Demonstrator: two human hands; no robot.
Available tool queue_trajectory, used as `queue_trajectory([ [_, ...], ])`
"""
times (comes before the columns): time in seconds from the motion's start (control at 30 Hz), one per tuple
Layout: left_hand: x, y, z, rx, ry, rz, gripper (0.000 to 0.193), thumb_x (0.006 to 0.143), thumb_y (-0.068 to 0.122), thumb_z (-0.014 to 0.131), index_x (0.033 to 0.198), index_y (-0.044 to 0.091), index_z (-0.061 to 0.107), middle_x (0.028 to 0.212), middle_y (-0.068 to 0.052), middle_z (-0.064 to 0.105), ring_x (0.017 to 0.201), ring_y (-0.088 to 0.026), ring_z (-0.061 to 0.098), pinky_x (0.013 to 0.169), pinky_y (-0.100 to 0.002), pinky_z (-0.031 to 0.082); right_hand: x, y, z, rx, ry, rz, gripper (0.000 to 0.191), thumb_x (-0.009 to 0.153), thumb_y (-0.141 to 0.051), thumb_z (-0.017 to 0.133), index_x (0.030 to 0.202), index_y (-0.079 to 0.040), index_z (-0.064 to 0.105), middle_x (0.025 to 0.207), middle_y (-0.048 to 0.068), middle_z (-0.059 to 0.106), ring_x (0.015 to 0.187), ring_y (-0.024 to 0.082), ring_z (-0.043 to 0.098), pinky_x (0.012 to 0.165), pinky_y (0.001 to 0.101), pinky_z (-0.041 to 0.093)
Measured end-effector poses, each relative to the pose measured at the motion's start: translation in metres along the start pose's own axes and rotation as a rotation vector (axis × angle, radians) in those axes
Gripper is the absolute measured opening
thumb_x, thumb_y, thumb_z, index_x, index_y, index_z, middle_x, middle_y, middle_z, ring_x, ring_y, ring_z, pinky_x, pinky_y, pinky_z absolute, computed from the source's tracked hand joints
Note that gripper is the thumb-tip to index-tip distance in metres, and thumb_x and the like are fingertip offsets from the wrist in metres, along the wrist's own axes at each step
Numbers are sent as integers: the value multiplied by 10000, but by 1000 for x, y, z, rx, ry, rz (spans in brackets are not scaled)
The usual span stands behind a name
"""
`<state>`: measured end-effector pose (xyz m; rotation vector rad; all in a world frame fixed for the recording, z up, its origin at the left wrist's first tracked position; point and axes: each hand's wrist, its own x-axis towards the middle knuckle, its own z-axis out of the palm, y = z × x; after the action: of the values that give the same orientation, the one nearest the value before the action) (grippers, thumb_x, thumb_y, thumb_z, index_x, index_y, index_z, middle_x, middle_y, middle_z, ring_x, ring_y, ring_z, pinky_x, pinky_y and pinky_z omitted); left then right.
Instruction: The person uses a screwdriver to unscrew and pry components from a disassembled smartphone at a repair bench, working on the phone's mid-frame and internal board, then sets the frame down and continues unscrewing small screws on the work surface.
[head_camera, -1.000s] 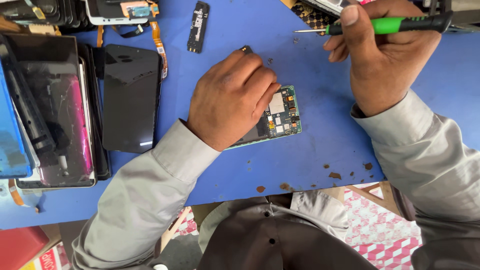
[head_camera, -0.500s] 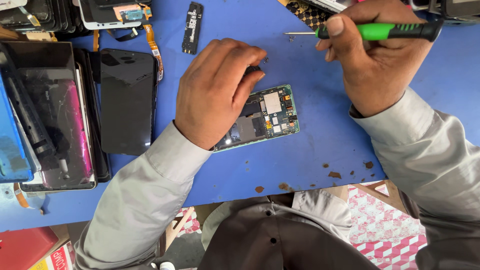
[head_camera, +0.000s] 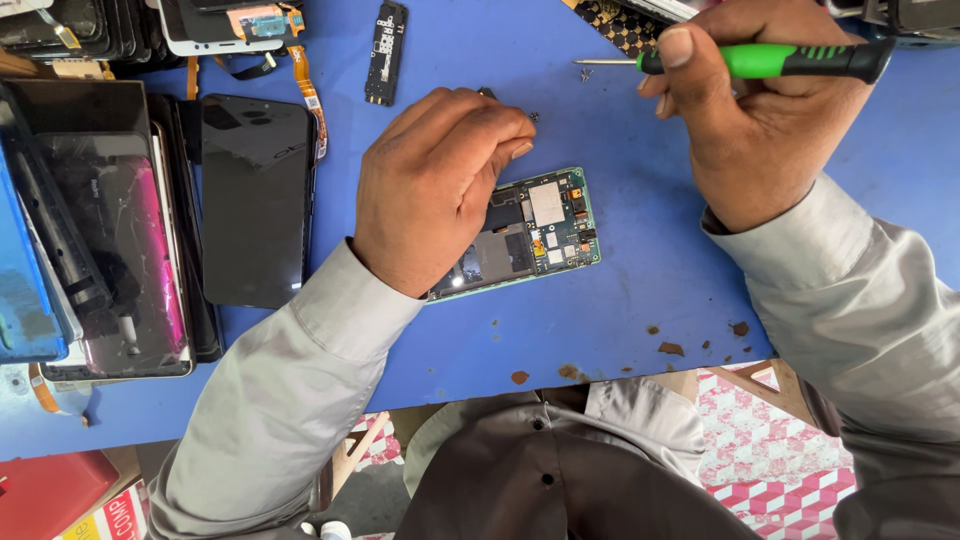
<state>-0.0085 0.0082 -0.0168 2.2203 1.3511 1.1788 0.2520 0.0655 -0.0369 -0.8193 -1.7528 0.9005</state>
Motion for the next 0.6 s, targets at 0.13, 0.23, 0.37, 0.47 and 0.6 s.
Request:
queue_trajectory([
  [0.13,2,3,-3,-21,-39,2,226,956,-38,759,1137,73,682,1098,-35,694,1009,-230,682,853,-353,573,0,-1,1,-32,3,26,179,1218,-83,647,1123,61,599,974,135,694,822,158,725,707,243,596],
  [0.23,3,6,-7,23,-90,39,306,973,-69,698,1235,89,685,1188,-31,691,1025,-219,659,876,-338,568,0,-3,2,-47,8,30,163,1209,-67,634,1124,71,617,976,135,696,821,158,724,713,245,599],
  [0.37,5,9,-7,76,-98,43,384,998,-94,670,1326,105,674,1246,-3,688,1028,-195,632,889,-314,573,0,-6,3,-40,13,20,155,1205,-66,612,1143,76,618,1011,130,693,842,151,726,731,242,611],
  [0.47,6,10,-5,76,-74,30,346,1016,-47,726,1318,114,673,1236,14,687,1024,-182,631,875,-298,574,1,-6,2,-56,8,17,157,1202,-60,608,1141,83,628,1011,129,696,837,150,724,729,242,613],
  [0.6,5,8,-5,71,-62,28,308,1020,0,778,1290,112,680,1202,20,685,1029,-177,635,873,-288,574,0,-5,2,-60,-6,0,158,1207,-60,607,1147,85,628,1027,128,698,851,151,729,742,242,618],
])
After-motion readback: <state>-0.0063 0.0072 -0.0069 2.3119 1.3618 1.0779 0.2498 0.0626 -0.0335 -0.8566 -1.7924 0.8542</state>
